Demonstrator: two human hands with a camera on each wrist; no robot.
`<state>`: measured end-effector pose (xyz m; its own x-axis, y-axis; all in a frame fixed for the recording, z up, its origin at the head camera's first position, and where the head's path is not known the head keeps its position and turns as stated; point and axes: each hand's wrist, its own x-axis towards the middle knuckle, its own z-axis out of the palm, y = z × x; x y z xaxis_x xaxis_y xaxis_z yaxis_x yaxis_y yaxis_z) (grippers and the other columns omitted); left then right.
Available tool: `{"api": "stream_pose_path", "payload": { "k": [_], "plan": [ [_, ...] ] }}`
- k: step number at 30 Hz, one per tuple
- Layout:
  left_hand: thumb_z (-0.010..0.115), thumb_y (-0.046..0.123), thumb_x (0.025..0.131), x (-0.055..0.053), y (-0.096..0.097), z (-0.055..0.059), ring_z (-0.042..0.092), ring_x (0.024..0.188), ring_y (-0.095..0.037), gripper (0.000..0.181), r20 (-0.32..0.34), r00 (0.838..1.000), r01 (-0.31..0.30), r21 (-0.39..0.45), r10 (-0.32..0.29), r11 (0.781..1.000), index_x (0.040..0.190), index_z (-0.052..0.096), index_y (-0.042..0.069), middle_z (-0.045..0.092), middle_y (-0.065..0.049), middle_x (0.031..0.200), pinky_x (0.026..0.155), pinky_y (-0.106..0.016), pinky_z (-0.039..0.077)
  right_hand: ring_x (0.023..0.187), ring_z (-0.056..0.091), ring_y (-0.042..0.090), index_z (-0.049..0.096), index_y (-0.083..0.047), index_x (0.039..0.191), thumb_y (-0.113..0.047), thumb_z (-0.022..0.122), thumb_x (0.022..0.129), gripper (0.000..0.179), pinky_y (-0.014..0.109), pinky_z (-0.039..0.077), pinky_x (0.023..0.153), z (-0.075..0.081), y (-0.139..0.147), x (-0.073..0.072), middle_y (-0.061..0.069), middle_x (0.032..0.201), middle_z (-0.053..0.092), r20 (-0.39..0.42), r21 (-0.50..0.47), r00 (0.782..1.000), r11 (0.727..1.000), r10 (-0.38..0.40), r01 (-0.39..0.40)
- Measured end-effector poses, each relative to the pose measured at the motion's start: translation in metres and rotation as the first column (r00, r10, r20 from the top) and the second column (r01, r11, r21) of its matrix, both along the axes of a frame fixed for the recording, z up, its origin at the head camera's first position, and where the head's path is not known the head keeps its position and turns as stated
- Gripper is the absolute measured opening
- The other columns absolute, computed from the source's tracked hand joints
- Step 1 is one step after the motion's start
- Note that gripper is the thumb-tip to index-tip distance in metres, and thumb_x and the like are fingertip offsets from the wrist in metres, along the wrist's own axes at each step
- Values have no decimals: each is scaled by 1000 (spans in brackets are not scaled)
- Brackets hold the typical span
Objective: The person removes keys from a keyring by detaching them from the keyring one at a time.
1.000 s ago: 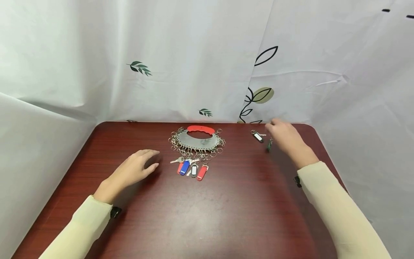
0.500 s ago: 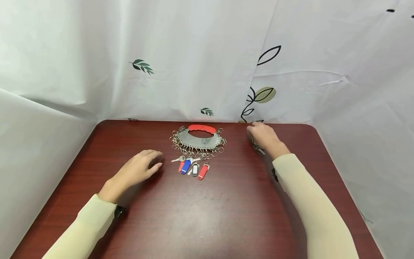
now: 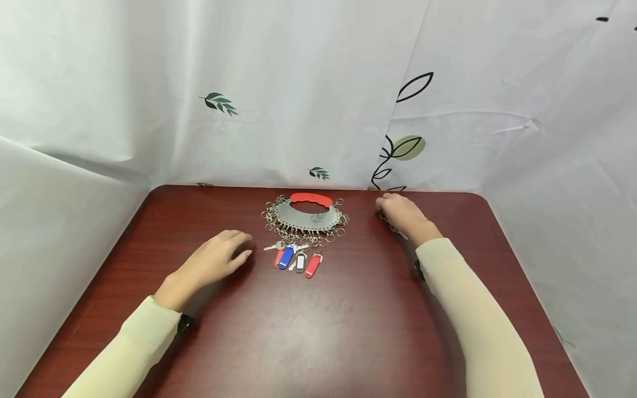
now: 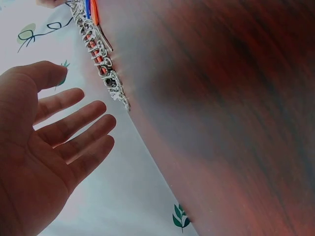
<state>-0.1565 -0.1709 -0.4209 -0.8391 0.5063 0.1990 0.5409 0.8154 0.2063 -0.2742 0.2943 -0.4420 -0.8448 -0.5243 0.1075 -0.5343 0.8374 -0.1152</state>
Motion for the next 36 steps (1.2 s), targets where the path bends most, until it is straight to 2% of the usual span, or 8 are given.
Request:
{"api": "stream_pose_path", "payload": {
  "k": [4,10,15,20,23,27,31,36],
  "plan": [
    [70,18,95,2,-1,-2,67,110,-34,27,-16,1000,-7,1,7,1000,116,70,1,72,-15,115,99,-50,55,94,67,33,72,-5,99,4,63,93,14,49,56,84,1,12,10,13,97,66,-18,-75,1000,997,-24,23],
    [70,17,95,9,-1,-5,67,106,-34,25,-36,999,4,2,-4,1000,114,70,1,72,-14,112,94,-49,56,88,65,32,69,-3,98,5,66,89,13,49,55,78,1,27,28,14,96,65,-65,-130,997,991,-35,26],
    [71,17,94,14,3,-6,68,103,-32,24,-51,999,9,5,-8,1000,113,71,2,72,-13,110,92,-48,57,85,66,32,70,-2,97,5,69,87,13,50,55,76,1,28,38,15,97,67,-112,-182,993,983,-31,10],
    [73,17,93,17,9,-7,68,103,-33,27,-80,997,16,11,-15,1000,114,71,1,72,-14,111,92,-48,57,84,67,30,69,-2,97,4,73,86,13,49,56,76,1,15,47,13,95,66,-138,-223,990,975,-8,-23],
    [74,17,93,18,13,-6,69,102,-33,28,-104,994,25,19,-23,999,114,70,-1,72,-15,111,92,-48,57,93,69,34,69,-2,99,3,74,86,14,51,56,82,2,4,53,14,98,68,-142,-244,990,969,11,-45],
    [74,17,92,18,19,-3,69,103,-33,28,-113,993,24,34,-20,999,114,70,0,72,-15,111,93,-48,56,100,67,35,69,-4,103,-1,73,89,15,52,55,89,5,-14,62,13,102,67,-107,-255,994,966,10,-38],
    [74,18,93,18,26,-1,69,103,-33,30,-112,994,21,45,-16,999,116,70,0,72,-15,112,93,-49,56,95,66,28,69,-6,105,-6,74,91,15,48,56,85,8,-33,71,10,103,67,-71,-267,997,964,-4,-15],
    [73,19,93,18,33,3,69,103,-33,30,-118,993,28,62,-21,998,117,70,1,73,-14,112,94,-48,56,93,67,26,70,-6,106,-9,75,92,15,46,57,84,11,-59,76,8,102,68,-37,-299,999,954,13,-24]
  ]
}}
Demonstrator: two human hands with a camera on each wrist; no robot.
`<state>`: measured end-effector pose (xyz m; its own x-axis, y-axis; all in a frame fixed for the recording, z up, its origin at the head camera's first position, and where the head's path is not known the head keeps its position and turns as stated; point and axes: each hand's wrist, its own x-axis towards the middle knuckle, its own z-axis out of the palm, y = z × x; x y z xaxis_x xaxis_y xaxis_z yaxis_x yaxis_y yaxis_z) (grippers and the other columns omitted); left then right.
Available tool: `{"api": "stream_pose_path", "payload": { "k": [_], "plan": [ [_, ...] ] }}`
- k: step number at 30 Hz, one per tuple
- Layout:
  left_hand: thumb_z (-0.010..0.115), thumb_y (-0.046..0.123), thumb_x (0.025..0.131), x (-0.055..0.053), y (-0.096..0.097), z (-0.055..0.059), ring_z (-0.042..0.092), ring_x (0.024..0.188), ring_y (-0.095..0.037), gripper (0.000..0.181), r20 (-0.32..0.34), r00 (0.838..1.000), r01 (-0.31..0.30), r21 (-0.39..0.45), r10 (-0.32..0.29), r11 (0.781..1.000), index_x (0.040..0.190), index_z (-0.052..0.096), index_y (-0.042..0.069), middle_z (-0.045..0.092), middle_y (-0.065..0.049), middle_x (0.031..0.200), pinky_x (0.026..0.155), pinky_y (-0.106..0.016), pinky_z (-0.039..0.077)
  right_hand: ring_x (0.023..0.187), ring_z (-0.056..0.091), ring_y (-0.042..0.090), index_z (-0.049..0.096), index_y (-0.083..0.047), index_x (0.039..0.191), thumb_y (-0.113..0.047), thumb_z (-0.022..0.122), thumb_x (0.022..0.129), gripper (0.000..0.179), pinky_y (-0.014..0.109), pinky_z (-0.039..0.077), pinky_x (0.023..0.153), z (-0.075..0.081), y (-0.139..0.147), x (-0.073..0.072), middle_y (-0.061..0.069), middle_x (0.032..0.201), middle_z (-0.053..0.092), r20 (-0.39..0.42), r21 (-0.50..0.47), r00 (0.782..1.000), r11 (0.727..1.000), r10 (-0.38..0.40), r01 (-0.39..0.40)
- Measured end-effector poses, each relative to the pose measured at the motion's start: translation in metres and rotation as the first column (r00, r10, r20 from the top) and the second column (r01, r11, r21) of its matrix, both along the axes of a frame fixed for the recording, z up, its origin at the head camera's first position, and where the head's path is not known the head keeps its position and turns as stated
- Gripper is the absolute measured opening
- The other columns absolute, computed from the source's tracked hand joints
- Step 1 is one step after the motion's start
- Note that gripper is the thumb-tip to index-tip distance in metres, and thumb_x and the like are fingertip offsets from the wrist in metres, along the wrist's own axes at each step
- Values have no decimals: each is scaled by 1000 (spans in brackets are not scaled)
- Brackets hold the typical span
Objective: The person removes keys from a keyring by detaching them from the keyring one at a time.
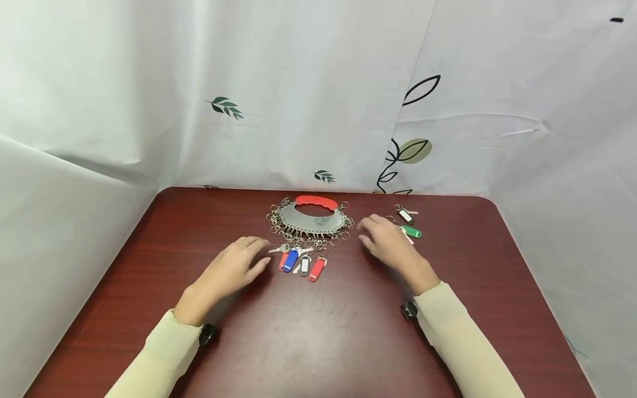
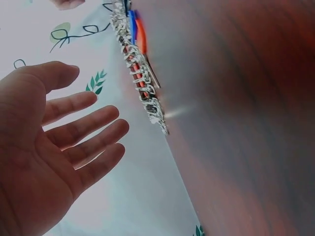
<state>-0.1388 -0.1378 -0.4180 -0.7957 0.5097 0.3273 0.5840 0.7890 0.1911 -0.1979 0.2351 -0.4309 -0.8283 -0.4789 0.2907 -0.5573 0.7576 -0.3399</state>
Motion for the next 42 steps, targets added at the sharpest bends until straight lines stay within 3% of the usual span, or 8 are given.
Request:
{"api": "stream_pose_path", "payload": {
  "k": [7,17,22,27,33,36,42],
  "plan": [
    [72,20,94,-2,13,3,68,108,-31,31,30,999,-16,40,15,999,119,70,2,73,-13,115,98,-48,55,92,68,25,70,-4,110,-11,75,93,19,44,58,83,7,-35,3,9,102,69,89,-25,995,999,39,-37],
    [70,21,96,-7,38,6,67,114,-34,36,96,995,-12,99,3,995,124,68,-1,72,-16,120,102,-48,53,87,63,20,70,-7,104,-16,75,93,15,40,55,82,6,-74,2,4,93,69,239,66,970,996,39,-56],
    [69,21,97,-10,45,6,65,121,-34,37,146,989,-39,124,20,991,127,67,-1,70,-17,124,107,-47,50,80,59,18,67,-11,91,-22,76,92,15,38,52,75,3,-86,0,0,83,64,283,125,959,992,-11,-25],
    [70,20,97,-14,53,5,64,122,-33,35,189,981,-68,132,43,989,125,68,0,71,-16,124,108,-47,50,72,57,16,63,-16,78,-29,79,91,25,35,49,67,0,-96,1,-2,75,62,344,174,934,984,-94,35],
    [68,20,98,-19,60,7,66,119,-31,29,214,976,-79,148,46,986,120,71,2,73,-13,119,106,-46,51,67,57,19,59,-17,73,-44,81,87,37,38,47,59,-4,-106,4,-2,73,60,369,235,910,966,-190,107],
    [68,19,98,-21,62,8,66,118,-31,27,222,974,-75,163,37,984,119,71,2,74,-13,117,105,-46,52,73,59,21,59,-17,74,-39,80,88,34,40,50,63,-4,-107,7,-1,76,60,359,252,913,962,-194,106],
    [68,19,98,-22,61,6,68,115,-30,25,230,972,-80,172,39,982,116,72,2,74,-12,115,102,-44,53,81,59,19,61,-16,76,-13,71,87,15,38,52,73,-2,-104,9,0,79,60,371,249,917,967,-146,53]
  ]
}}
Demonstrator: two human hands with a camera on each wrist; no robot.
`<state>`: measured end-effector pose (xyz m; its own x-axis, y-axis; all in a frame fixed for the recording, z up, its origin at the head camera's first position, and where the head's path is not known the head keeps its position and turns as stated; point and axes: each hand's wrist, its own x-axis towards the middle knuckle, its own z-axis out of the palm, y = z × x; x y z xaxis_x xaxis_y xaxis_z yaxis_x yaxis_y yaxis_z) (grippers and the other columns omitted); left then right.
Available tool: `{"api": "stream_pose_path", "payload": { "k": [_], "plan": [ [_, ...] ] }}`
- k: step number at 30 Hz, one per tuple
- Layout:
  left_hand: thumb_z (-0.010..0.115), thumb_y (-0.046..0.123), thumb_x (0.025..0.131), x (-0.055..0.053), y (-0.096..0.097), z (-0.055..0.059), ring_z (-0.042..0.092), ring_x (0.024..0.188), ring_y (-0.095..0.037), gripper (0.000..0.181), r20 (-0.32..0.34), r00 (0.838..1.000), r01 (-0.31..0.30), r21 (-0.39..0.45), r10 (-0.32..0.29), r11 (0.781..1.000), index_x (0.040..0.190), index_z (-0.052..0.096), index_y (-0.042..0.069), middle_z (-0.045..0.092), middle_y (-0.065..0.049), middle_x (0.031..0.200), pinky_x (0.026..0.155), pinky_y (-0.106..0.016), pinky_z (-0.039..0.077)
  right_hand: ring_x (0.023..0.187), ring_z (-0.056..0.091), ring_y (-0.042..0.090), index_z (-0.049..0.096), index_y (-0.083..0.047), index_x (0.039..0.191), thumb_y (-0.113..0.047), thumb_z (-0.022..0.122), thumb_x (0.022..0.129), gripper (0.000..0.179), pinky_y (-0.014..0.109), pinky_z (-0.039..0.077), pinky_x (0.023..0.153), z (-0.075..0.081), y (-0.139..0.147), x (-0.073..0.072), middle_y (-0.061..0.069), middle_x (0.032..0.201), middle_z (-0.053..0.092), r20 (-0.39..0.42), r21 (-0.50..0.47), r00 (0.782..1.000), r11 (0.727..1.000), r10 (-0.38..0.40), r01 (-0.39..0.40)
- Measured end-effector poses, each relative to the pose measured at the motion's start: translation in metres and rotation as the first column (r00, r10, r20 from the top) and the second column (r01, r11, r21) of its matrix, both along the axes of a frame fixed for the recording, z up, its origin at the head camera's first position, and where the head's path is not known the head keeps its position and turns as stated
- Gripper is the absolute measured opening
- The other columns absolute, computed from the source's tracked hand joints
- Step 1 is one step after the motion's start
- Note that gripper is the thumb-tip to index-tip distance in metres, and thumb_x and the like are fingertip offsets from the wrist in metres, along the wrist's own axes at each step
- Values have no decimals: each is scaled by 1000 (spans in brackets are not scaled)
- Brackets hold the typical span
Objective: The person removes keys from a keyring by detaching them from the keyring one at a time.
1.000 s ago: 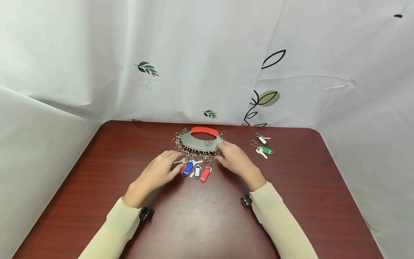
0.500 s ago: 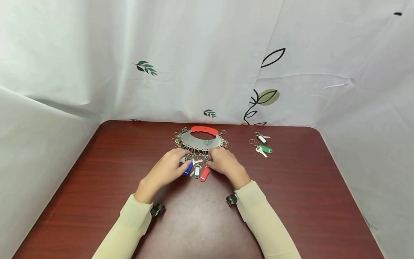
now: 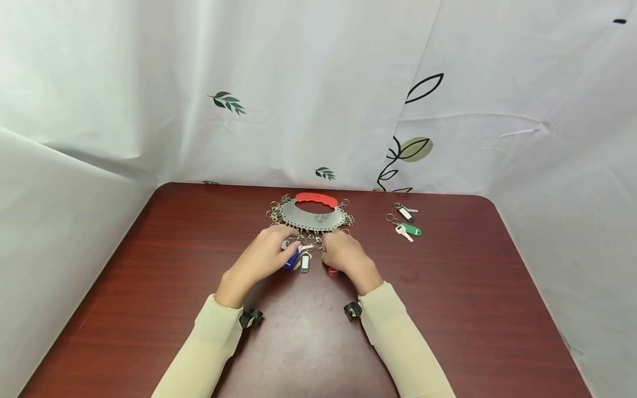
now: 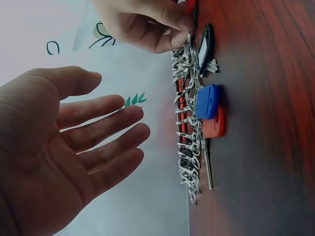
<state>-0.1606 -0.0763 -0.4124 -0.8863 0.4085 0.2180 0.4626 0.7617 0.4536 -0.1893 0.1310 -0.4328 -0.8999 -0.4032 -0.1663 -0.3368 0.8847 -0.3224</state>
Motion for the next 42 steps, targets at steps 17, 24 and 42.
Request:
{"api": "stream_pose_path", "payload": {
  "k": [17,24,42],
  "plan": [
    [71,14,94,-11,16,-13,66,99,-27,20,139,990,-27,15,25,1000,109,74,2,69,-10,102,89,-43,55,77,60,13,66,-14,82,-7,65,91,12,33,52,75,-1,14,-5,-3,76,63,-9,-236,993,964,122,-120],
    [81,23,88,-18,31,-18,59,97,-26,21,200,979,-32,-87,49,996,95,71,6,60,-9,100,86,-41,52,62,57,9,64,-11,90,-9,62,95,6,31,51,72,3,18,-6,-3,70,61,13,-301,996,950,91,-83],
    [69,7,94,-32,44,-16,67,87,-25,10,20,997,-72,-11,72,997,86,67,12,68,-6,90,76,-41,56,53,53,6,67,-11,87,-8,63,94,9,27,49,67,5,18,-5,-7,63,58,17,-343,989,930,144,-130]
  ]
}}
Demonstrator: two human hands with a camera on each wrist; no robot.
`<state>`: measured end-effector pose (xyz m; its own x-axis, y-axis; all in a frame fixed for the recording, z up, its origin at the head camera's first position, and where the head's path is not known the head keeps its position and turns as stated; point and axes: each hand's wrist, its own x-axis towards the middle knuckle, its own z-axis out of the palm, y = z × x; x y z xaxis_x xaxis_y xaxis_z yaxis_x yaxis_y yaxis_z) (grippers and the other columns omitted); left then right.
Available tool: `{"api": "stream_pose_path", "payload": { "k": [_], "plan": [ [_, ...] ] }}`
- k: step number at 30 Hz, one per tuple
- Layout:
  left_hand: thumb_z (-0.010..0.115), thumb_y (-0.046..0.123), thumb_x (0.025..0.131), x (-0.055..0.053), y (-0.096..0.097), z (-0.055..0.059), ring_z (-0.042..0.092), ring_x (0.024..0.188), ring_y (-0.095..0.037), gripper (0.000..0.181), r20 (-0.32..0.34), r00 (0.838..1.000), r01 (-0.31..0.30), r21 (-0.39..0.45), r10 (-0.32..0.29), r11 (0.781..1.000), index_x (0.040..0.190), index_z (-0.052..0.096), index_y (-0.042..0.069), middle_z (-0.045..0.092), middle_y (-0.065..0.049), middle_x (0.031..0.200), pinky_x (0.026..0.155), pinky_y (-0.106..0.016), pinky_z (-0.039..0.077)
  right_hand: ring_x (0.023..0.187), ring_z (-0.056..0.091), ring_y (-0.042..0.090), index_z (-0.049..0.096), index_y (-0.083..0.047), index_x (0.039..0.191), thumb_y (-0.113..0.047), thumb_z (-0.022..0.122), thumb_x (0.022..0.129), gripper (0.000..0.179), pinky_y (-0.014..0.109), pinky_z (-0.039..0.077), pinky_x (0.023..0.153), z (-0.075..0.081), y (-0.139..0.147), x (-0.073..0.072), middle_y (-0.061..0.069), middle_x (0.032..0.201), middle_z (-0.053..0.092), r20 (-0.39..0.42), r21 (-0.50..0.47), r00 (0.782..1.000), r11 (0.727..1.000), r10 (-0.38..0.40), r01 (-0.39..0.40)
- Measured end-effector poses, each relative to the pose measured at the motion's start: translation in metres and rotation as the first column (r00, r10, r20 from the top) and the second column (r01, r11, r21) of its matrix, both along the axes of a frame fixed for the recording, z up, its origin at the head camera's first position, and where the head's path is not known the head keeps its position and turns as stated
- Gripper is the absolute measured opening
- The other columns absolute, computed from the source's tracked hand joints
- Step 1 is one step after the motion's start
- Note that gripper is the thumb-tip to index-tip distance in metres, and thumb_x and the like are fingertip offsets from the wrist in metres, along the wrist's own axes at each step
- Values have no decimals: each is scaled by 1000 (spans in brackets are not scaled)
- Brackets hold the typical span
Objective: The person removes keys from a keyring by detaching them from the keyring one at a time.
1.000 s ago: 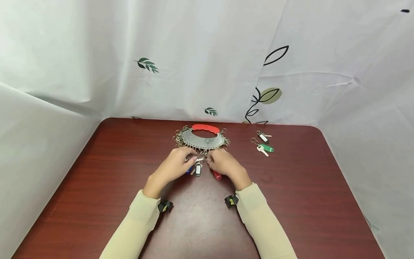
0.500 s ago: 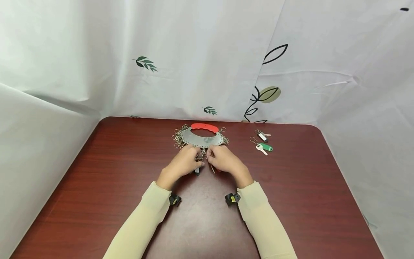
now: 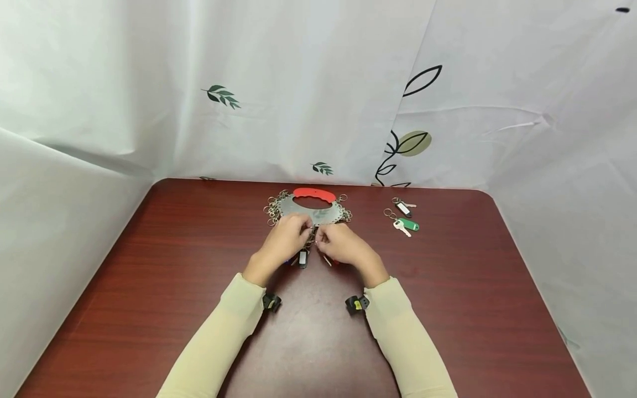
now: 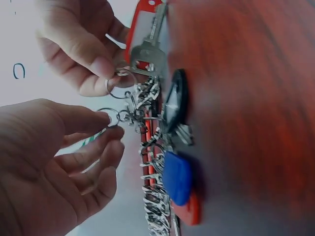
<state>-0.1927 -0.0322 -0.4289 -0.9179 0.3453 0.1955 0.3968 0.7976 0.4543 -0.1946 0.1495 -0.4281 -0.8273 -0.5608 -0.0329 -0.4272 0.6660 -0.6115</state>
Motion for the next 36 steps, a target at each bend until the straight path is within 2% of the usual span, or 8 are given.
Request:
{"api": "stream_pose_path", "payload": {
  "k": [5,7,10,12,17,23,31,36],
  "plan": [
    [65,-5,92,-3,1,2,71,91,-22,16,29,991,126,66,-128,990,92,74,9,75,-4,93,83,-38,57,64,56,5,70,-15,80,-13,68,92,12,28,49,70,-14,4,-4,-9,68,63,-74,-48,996,998,46,-49],
    [64,-7,91,-2,-1,0,71,91,-21,20,40,988,145,75,-148,987,93,75,9,76,-4,95,84,-37,57,66,56,6,71,-15,79,-13,69,91,12,29,50,70,-15,4,-4,-10,68,63,-91,-57,995,997,45,-50],
    [64,-5,92,0,-4,-3,70,90,-20,18,48,992,116,80,-120,990,95,75,9,76,-4,95,83,-36,57,68,58,6,72,-16,81,-13,68,91,11,29,51,71,-15,3,-4,-10,69,65,-84,-50,996,998,23,-28],
    [66,-2,93,2,-6,-4,68,87,-20,13,67,994,77,83,-83,994,94,74,8,74,-4,92,80,-36,57,68,59,6,72,-15,82,-10,68,90,10,30,52,72,-6,0,-1,-9,70,66,-72,-21,997,1000,-11,10],
    [66,8,95,6,-10,-4,64,81,-20,11,160,987,-13,87,-1,996,88,73,9,70,-3,82,77,-38,54,69,61,6,69,-14,85,-11,66,92,8,29,51,73,-3,0,0,-7,71,67,-29,-25,995,995,-93,92],
    [64,8,97,8,-8,-5,65,81,-18,15,248,969,-51,164,9,985,89,77,5,73,-5,85,79,-35,55,74,60,11,66,-11,91,-10,63,93,5,30,50,72,-4,1,-1,-1,80,69,-2,-68,988,986,-151,151],
    [65,9,94,9,-6,-5,58,68,-13,19,274,961,-104,210,44,972,78,75,10,67,0,72,65,-26,49,73,59,10,67,-12,92,-11,62,92,5,28,49,70,-4,-1,-4,-1,82,69,-14,-95,982,978,-190,188],
    [64,9,92,10,-6,-4,55,66,-13,23,282,959,-75,191,18,979,71,72,9,60,2,64,63,-27,46,67,57,10,67,-10,91,-10,61,91,5,27,47,65,-3,-1,-4,0,79,68,17,-108,974,968,-227,228]
  ]
}}
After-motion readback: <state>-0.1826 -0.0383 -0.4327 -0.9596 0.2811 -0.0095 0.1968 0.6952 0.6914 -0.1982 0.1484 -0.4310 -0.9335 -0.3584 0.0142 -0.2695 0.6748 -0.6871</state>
